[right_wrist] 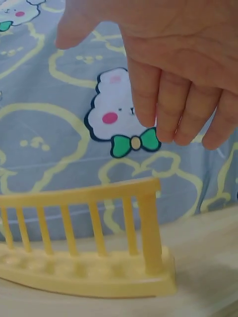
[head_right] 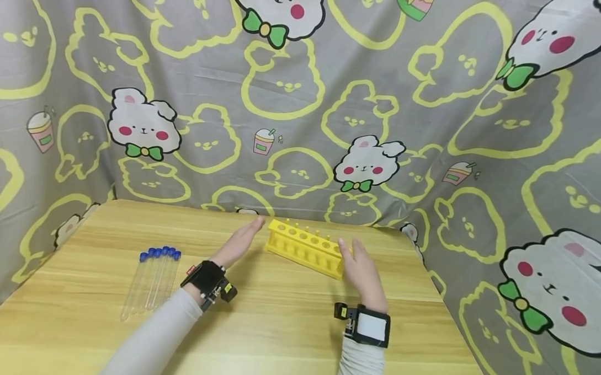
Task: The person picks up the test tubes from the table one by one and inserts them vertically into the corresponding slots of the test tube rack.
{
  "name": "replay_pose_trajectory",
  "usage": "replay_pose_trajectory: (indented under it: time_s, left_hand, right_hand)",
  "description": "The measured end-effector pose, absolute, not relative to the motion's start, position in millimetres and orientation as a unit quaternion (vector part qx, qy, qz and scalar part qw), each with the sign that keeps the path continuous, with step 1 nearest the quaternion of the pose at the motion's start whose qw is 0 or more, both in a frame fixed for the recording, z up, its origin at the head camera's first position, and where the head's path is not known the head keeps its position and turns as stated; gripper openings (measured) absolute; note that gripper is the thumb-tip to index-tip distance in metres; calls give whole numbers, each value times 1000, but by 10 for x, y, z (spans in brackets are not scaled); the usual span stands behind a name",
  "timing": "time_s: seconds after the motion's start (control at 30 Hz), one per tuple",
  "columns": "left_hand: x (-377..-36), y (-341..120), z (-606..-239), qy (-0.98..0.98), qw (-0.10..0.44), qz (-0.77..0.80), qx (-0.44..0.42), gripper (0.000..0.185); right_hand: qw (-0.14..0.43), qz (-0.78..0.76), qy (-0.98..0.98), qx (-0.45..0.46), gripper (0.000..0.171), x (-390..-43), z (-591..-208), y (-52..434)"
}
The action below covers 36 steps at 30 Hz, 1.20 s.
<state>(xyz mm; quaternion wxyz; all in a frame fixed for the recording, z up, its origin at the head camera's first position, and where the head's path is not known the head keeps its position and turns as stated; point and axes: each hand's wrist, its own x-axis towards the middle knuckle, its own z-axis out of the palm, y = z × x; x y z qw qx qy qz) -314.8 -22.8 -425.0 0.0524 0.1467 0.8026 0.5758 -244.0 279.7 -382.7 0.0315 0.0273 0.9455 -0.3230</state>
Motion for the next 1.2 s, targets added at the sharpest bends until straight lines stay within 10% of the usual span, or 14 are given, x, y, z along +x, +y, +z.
replay_pose_trajectory:
  time_s: [1.2]
  left_hand:
    - [-3105, -430, -4333, 789, 89, 597, 118, 82]
  right_hand:
    - [42, -322, 945, 18, 83, -2609, -4041, 2573]
